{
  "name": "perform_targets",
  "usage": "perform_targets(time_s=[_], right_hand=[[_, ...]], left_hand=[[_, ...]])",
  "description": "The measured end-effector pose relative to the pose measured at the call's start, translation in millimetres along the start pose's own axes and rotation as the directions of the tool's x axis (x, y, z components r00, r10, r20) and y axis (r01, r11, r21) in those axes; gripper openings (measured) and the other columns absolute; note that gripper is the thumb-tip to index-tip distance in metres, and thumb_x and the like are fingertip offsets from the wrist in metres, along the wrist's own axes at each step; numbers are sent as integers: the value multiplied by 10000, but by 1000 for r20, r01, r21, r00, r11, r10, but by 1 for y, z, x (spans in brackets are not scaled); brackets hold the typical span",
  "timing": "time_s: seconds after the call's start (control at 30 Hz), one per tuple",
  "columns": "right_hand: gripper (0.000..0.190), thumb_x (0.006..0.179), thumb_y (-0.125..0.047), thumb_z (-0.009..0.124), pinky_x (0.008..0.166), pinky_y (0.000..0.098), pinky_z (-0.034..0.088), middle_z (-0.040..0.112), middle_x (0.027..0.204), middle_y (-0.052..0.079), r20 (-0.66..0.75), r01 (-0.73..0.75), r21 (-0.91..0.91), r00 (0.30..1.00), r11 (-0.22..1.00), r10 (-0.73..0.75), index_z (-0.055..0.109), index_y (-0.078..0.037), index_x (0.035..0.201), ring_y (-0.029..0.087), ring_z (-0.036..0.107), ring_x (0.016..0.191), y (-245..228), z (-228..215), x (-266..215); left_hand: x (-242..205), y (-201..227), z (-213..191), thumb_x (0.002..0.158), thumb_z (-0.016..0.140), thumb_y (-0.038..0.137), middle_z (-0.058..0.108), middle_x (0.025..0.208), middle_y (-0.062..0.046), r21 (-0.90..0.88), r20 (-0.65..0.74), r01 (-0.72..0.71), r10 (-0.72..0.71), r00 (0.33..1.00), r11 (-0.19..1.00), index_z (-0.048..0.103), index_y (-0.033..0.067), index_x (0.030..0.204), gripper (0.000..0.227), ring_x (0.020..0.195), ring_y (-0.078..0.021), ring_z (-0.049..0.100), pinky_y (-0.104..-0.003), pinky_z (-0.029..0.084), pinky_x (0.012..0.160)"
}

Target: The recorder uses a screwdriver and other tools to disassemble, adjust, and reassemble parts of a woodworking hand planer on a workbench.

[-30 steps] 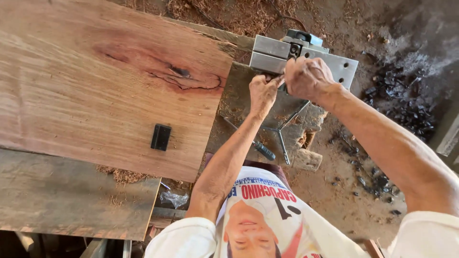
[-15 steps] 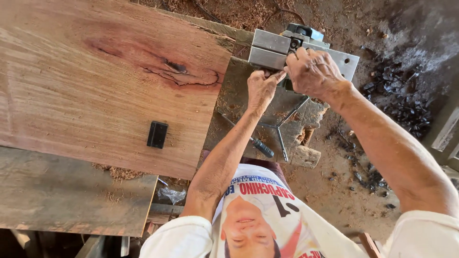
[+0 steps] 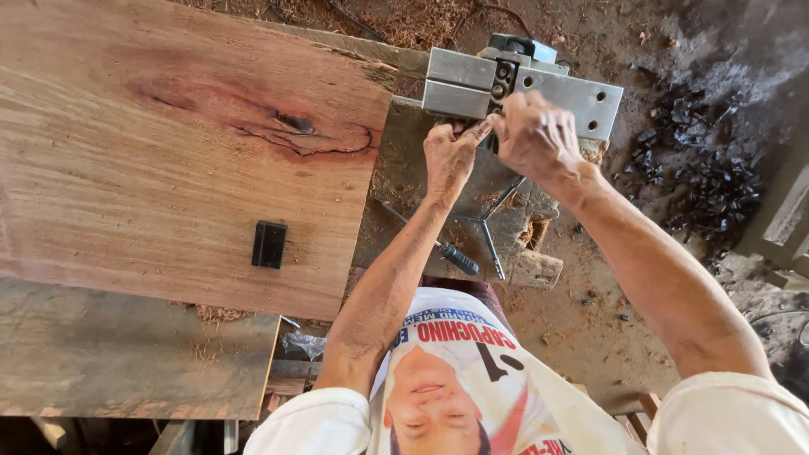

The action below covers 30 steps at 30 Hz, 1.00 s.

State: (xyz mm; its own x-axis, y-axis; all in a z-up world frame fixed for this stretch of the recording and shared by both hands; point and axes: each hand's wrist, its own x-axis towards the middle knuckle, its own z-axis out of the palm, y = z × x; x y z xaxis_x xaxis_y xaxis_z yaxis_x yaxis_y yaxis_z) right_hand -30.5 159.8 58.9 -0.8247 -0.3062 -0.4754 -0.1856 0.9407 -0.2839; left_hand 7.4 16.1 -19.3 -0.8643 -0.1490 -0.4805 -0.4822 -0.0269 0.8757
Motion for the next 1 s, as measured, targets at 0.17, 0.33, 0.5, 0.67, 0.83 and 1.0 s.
perform_targets(time_s=[0.17,0.33,0.5,0.67,0.83,1.0], right_hand=[[199,1079,-161,665,545,332,550,626,859,164,-427,352,-58,837,934,-342,628,25,1017,244,635,732,14,8,-4],[109,1018,-44,640,625,390,569,595,821,145,-324,334,-259,854,906,-407,598,14,935,252,637,743,11,11,6],[45,941,-4,601,523,361,548,601,807,176,-123,353,-401,894,845,-432,608,36,920,251,640,698,-2,-10,11],[230,1039,-93,541,346,313,495,572,679,88,201,369,-532,929,762,-310,592,39,857,182,595,559,0,-5,17],[323,1124,-227,532,387,347,436,574,727,146,-78,59,-4,995,998,-59,597,7,911,206,522,520,-3,-8,4],[339,1175,-214,570,506,362,504,634,798,130,-286,60,33,957,998,-48,636,-13,910,237,603,674,29,12,4]], left_hand=[[1,-1,-4,783,863,425,570,671,-50,127,10,42,-43,999,991,515,68,537,556,589,-137,520,-351,446,493],[0,-1,-3,816,861,357,613,684,-90,132,-7,60,-60,998,989,594,1,643,478,606,-141,530,-344,448,516],[0,-13,4,847,833,287,692,717,-91,23,-24,31,-30,999,999,719,-36,746,358,644,-133,576,-323,483,564],[0,-4,0,851,824,294,718,750,-78,30,7,52,-52,999,998,771,-12,796,315,661,-128,606,-315,502,587],[0,-7,-1,826,844,308,710,828,-51,32,7,-61,61,998,998,795,7,830,305,702,-130,660,-310,532,613],[0,2,-11,814,826,390,708,659,-15,42,42,-41,39,998,998,807,26,823,365,617,-145,621,-302,480,545]])
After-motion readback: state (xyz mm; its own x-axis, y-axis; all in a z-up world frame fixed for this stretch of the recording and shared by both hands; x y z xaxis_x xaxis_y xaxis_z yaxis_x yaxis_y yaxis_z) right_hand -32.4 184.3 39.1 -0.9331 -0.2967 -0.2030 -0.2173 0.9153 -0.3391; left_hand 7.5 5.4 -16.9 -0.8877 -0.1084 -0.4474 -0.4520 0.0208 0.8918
